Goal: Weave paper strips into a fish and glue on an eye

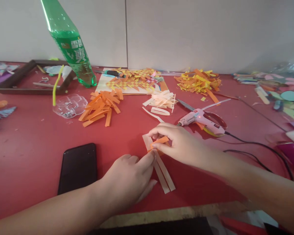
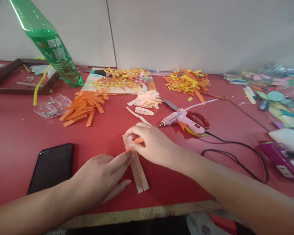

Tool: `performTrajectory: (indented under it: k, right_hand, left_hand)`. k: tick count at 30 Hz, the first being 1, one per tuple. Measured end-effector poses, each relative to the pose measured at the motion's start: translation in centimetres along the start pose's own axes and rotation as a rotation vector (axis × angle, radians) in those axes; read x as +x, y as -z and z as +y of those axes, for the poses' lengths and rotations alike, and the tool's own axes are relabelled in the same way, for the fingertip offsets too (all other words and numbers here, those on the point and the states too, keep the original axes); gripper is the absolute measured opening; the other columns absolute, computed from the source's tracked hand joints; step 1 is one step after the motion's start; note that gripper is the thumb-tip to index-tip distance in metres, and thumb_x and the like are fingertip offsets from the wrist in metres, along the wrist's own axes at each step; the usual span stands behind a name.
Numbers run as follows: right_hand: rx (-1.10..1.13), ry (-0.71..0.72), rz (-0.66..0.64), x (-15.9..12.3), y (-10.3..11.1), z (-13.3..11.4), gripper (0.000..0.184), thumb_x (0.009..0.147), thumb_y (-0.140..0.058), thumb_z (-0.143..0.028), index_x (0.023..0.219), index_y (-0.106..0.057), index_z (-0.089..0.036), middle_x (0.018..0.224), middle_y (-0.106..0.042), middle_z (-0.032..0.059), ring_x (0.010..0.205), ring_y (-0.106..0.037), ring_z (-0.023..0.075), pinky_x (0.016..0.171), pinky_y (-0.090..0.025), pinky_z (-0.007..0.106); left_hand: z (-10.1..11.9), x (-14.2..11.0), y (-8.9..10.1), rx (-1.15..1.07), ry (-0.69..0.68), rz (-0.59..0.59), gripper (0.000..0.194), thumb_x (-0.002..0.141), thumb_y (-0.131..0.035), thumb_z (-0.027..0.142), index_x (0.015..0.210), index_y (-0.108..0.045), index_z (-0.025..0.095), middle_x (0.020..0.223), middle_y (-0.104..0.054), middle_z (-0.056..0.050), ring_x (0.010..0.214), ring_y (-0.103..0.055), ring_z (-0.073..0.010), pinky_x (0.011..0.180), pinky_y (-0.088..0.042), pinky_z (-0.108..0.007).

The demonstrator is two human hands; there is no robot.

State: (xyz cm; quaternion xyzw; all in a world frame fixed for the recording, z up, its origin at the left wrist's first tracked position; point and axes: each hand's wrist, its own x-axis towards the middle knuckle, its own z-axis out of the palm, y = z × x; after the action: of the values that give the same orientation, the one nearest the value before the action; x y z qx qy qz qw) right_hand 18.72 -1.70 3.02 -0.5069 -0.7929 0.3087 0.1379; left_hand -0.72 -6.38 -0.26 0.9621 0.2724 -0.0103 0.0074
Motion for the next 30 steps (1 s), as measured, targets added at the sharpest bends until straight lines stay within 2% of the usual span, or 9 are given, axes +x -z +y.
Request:
performTrajectory:
  k: [6, 10, 13, 17, 20, 25, 28, 30]
  right_hand:
    - [-0.011, -0.118, 0.017, -0.1, -0.5, 0.3, 0.009, 0.081, -0.061, -0.019, 0.088, -0.06, -0.023, 0.093, -0.069, -0.0019, 0.084, -0.064, 0.0141, 0.073, -0.048, 0.026]
    - [0.033, -0.184, 0.003, 0.0, -0.8, 0.3, 0.011, 0.08, -0.061, -0.018, 0.09, -0.06, -0.023, 0.095, -0.07, -0.0006, 0.085, -0.067, 0.0146, 0.071, -0.049, 0.025]
    - [0.056, -0.203, 0.015, 0.1, -1.0, 0.5, 0.015, 0.08, -0.059, -0.015, 0.094, -0.06, -0.022, 0.096, -0.07, 0.0013, 0.083, -0.068, 0.0144, 0.07, -0.05, 0.025]
    - [0.052, -0.205, 0.056, -0.1, -1.5, 1.0, 0.019, 0.08, -0.06, -0.016, 0.098, -0.059, -0.022, 0.083, -0.069, -0.0008, 0.074, -0.067, 0.0136, 0.065, -0.05, 0.024]
    - [0.067, -0.197, 0.069, -0.2, -1.7, 1.4, 0.022, 0.08, -0.059, -0.017, 0.101, -0.057, -0.023, 0.08, -0.068, -0.0018, 0.073, -0.067, 0.0134, 0.062, -0.049, 0.023]
    - [0.064, -0.197, 0.055, -0.1, -1.7, 1.3, 0.022, 0.081, -0.058, -0.017, 0.102, -0.056, -0.023, 0.081, -0.068, -0.0012, 0.075, -0.067, 0.0145, 0.063, -0.048, 0.024]
    - [0.067, -0.186, 0.058, -0.1, -1.7, 1.5, 0.022, 0.081, -0.058, -0.018, 0.102, -0.056, -0.023, 0.081, -0.069, -0.001, 0.074, -0.067, 0.0144, 0.062, -0.048, 0.024]
    - [0.052, -0.175, 0.071, -0.1, -1.7, 1.6, 0.023, 0.08, -0.057, -0.015, 0.102, -0.056, -0.022, 0.081, -0.069, -0.0011, 0.072, -0.067, 0.0139, 0.062, -0.048, 0.024]
  left_hand:
    - [0.0, 0.0, -0.1, 0.007, -0.004, -0.006, 0.045, 0.095, -0.038, 0.032, 0.126, -0.061, 0.007, 0.129, -0.062, -0.017, 0.06, -0.064, -0.0193, 0.053, -0.057, -0.038]
    - [-0.1, 0.0, 0.1, 0.001, -0.012, 0.0, 0.046, 0.095, -0.039, 0.031, 0.126, -0.06, 0.006, 0.127, -0.062, -0.017, 0.059, -0.064, -0.0196, 0.052, -0.058, -0.039]
    - [-0.1, 0.1, 0.1, -0.007, -0.009, 0.002, 0.046, 0.095, -0.039, 0.031, 0.127, -0.06, 0.005, 0.128, -0.061, -0.017, 0.06, -0.064, -0.0199, 0.053, -0.058, -0.039]
    - [0.0, 0.0, 0.0, -0.026, -0.005, 0.017, 0.044, 0.094, -0.041, 0.03, 0.124, -0.062, 0.006, 0.126, -0.062, -0.016, 0.06, -0.065, -0.0203, 0.052, -0.059, -0.04]
    - [0.0, -0.1, -0.1, -0.054, 0.006, 0.045, 0.043, 0.093, -0.044, 0.03, 0.123, -0.062, 0.005, 0.124, -0.064, -0.016, 0.064, -0.065, -0.0214, 0.054, -0.06, -0.041]
    - [-0.2, -0.2, -0.2, -0.094, 0.022, 0.168, 0.036, 0.092, -0.049, 0.034, 0.11, -0.069, 0.009, 0.118, -0.067, -0.01, 0.085, -0.064, -0.0263, 0.068, -0.061, -0.041]
    - [-0.4, -0.2, -0.5, -0.109, -0.018, 0.279, 0.037, 0.092, -0.05, 0.035, 0.108, -0.069, 0.008, 0.115, -0.069, -0.011, 0.105, -0.061, -0.0294, 0.088, -0.058, -0.042]
    - [-0.4, -0.1, -0.7, -0.131, -0.022, 0.304, 0.039, 0.092, -0.05, 0.033, 0.111, -0.068, 0.004, 0.117, -0.068, -0.014, 0.116, -0.058, -0.0307, 0.099, -0.053, -0.042]
